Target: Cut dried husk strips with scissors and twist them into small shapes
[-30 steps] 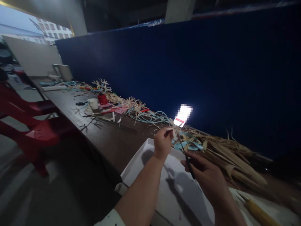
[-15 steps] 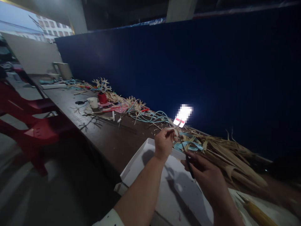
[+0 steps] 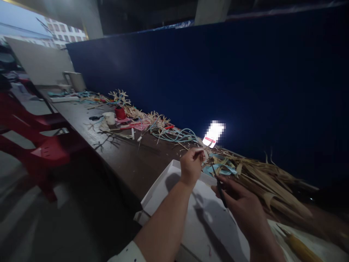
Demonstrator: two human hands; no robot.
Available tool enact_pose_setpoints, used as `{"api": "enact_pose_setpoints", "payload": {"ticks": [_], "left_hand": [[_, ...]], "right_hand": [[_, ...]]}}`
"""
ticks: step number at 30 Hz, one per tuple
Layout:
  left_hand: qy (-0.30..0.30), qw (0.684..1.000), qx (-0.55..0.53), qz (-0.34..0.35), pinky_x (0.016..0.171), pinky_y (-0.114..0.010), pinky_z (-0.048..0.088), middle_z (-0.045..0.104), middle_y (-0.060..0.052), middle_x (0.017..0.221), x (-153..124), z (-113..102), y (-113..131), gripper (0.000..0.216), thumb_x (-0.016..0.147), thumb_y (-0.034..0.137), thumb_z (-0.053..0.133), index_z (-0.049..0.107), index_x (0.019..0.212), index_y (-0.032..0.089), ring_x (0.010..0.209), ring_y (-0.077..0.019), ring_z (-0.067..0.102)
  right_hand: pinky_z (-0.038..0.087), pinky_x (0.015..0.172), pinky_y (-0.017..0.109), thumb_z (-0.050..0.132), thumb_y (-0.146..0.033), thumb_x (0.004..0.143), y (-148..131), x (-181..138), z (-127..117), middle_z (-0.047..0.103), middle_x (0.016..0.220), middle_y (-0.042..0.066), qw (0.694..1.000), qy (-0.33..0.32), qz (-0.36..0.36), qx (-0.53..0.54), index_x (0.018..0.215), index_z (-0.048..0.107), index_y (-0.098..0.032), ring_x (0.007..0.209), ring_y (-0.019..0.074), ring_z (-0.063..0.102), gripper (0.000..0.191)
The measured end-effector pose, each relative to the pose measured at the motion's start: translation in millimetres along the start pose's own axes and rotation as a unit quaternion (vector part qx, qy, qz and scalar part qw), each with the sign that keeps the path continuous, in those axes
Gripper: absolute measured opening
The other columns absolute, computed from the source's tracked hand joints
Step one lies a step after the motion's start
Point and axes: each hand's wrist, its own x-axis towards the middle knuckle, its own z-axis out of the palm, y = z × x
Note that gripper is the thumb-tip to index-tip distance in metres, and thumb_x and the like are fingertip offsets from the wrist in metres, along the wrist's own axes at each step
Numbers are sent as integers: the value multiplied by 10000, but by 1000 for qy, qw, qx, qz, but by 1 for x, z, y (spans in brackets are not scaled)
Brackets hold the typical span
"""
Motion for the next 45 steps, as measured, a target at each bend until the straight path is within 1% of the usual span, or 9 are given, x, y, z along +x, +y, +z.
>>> {"api": "enact_pose_setpoints", "payload": {"ticks": [3, 6, 12, 16, 19, 24, 28, 39, 45], "left_hand": [[13, 999, 28, 7, 621, -186, 458, 617, 2, 676, -1, -1, 6, 120, 728, 152, 559, 651, 806, 151, 616, -82, 556], [18, 998, 52, 8, 630, -184, 456, 619, 2, 671, -1, -2, 13, 118, 733, 155, 558, 656, 798, 150, 623, -83, 559], [26, 997, 53, -47, 595, -198, 469, 646, -9, 699, -2, -1, 13, 164, 735, 165, 546, 659, 853, 159, 593, -94, 584], [25, 996, 79, -22, 603, -192, 458, 637, -7, 672, -2, -2, 14, 158, 730, 156, 548, 659, 843, 153, 602, -95, 578], [25, 995, 92, -18, 599, -185, 447, 628, -1, 656, -2, -2, 18, 163, 726, 132, 536, 657, 833, 152, 595, -90, 568], [17, 996, 91, -10, 600, -182, 440, 619, 0, 649, -3, -2, 20, 150, 739, 147, 532, 658, 821, 152, 592, -88, 559], [14, 996, 88, -17, 588, -181, 441, 621, -3, 655, -3, -2, 19, 155, 739, 156, 534, 659, 831, 149, 584, -87, 559], [13, 997, 73, -20, 582, -181, 437, 615, 1, 645, -3, -1, 17, 140, 737, 163, 544, 654, 822, 154, 583, -87, 556], [17, 997, 64, -30, 577, -181, 443, 617, 2, 640, -3, -1, 18, 134, 735, 175, 554, 650, 826, 151, 575, -86, 557]], "right_hand": [[520, 658, 264, 712, -347, 626, 0, 0, 0, 702, 910, 57, 1000, -5, 0, 17, 1032, 686, -188, 803, 219, 652, 437], [521, 654, 272, 710, -353, 630, 0, 0, 0, 703, 896, 60, 1000, -6, 3, 14, 1050, 678, -181, 801, 224, 652, 454], [519, 707, 291, 726, -367, 621, -1, -1, -1, 704, 867, 58, 1000, 4, 9, 3, 1042, 681, -178, 820, 232, 648, 464], [526, 670, 281, 728, -371, 615, -3, -1, -1, 704, 887, 58, 1000, -2, 13, 18, 1054, 675, -182, 810, 231, 651, 481], [523, 634, 259, 722, -386, 617, -6, -2, 0, 707, 853, 51, 1000, -3, 15, 13, 1037, 685, -185, 784, 220, 652, 468], [515, 592, 248, 723, -359, 607, -6, -2, 0, 707, 821, 51, 1000, 4, 14, 16, 1052, 680, -172, 744, 213, 649, 484], [519, 628, 257, 726, -325, 605, -3, -1, 0, 707, 866, 55, 1000, 5, 8, 18, 1047, 681, -171, 767, 214, 652, 470], [528, 644, 287, 725, -401, 618, -3, -1, -2, 707, 850, 62, 1000, 7, -6, -10, 1020, 692, -181, 751, 226, 656, 459], [520, 696, 305, 709, -399, 639, 0, -2, -2, 698, 933, 69, 999, 19, -27, -36, 1025, 693, -190, 759, 220, 649, 439]]}}
